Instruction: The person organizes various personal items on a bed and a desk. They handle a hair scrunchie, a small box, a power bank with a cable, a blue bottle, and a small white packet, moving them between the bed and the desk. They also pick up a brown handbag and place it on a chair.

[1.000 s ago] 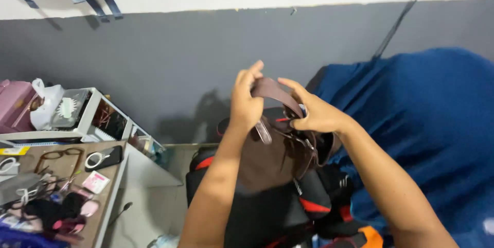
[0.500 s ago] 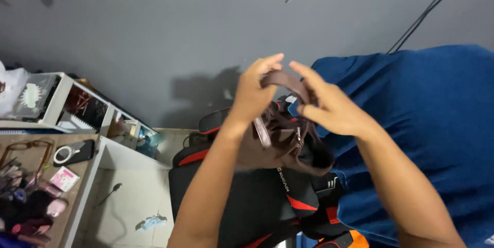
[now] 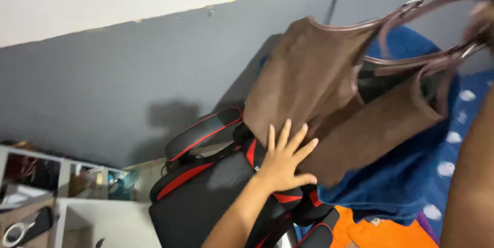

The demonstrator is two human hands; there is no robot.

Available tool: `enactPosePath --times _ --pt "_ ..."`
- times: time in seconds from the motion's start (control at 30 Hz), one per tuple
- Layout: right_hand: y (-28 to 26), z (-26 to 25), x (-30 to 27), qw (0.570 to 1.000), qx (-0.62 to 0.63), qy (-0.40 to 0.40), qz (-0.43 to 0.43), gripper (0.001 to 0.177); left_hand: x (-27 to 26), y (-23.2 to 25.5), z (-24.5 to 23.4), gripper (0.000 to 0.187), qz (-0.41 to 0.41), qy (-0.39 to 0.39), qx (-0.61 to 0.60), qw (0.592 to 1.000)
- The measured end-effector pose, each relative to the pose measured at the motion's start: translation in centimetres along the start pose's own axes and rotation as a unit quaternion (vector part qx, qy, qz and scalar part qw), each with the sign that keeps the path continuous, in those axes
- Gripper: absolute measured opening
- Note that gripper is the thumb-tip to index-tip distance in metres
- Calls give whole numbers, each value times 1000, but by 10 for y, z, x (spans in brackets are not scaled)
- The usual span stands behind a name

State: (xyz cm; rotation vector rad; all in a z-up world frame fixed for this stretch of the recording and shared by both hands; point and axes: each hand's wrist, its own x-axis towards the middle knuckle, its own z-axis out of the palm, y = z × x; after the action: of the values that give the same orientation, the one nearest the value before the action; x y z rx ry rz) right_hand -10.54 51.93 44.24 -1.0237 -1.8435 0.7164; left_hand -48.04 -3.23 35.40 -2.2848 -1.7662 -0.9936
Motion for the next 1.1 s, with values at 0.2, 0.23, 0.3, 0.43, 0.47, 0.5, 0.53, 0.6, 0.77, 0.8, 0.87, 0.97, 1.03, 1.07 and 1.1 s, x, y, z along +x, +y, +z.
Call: enactPosePath --times 0.2,0.23,0.3,0.43,0.47,0.5,0.53,0.6,0.77,0.8,0.87,0.97,1.03,1.07,1.1 --pt "-116 39 -84 994 -22 35 103 22 4 5 53 112 -101 -239 -9 966" --pt "-126 39 -86 993 -80 46 70 23 9 4 50 111 -122 -235 -10 964" --pt "-138 38 -89 988 -136 56 37 26 16 2 50 110 -142 -232 -10 962" --pt "-130 31 -63 998 11 43 54 17 20 -5 62 106 -185 -237 8 954" --pt "-122 30 -50 995 0 95 13 20 20 -7 67 93 -192 -220 15 956" --pt "-113 26 -33 995 4 94 10 20 20 -6 67 93 -194 -217 19 956" --pt "-105 23 -15 988 60 123 74 27 21 -5 67 79 -196 -183 30 963" --pt "-89 25 12 972 120 147 135 54 25 -6 61 65 -201 -145 46 968" --pt "-40 41 20 811 -579 43 -73 49 41 -3 30 87 -331 -214 -15 919" --pt "-25 41 7 810 -580 42 -74 49 37 -2 29 87 -332 -214 -16 919" --pt "0 46 -3 891 -453 -30 11 36 37 -5 26 87 -298 -260 8 919" --pt "35 37 5 953 -228 -146 135 20 44 -4 16 91 -298 -311 -2 902" --pt "51 19 21 927 -367 -69 -29 31 42 -6 16 94 -293 -293 -12 910" --pt "59 6 25 854 -484 2 -193 44 40 -6 16 98 -289 -274 -24 917" --pt "33 10 10 852 -488 2 -187 44 41 -4 16 98 -284 -279 -28 917"
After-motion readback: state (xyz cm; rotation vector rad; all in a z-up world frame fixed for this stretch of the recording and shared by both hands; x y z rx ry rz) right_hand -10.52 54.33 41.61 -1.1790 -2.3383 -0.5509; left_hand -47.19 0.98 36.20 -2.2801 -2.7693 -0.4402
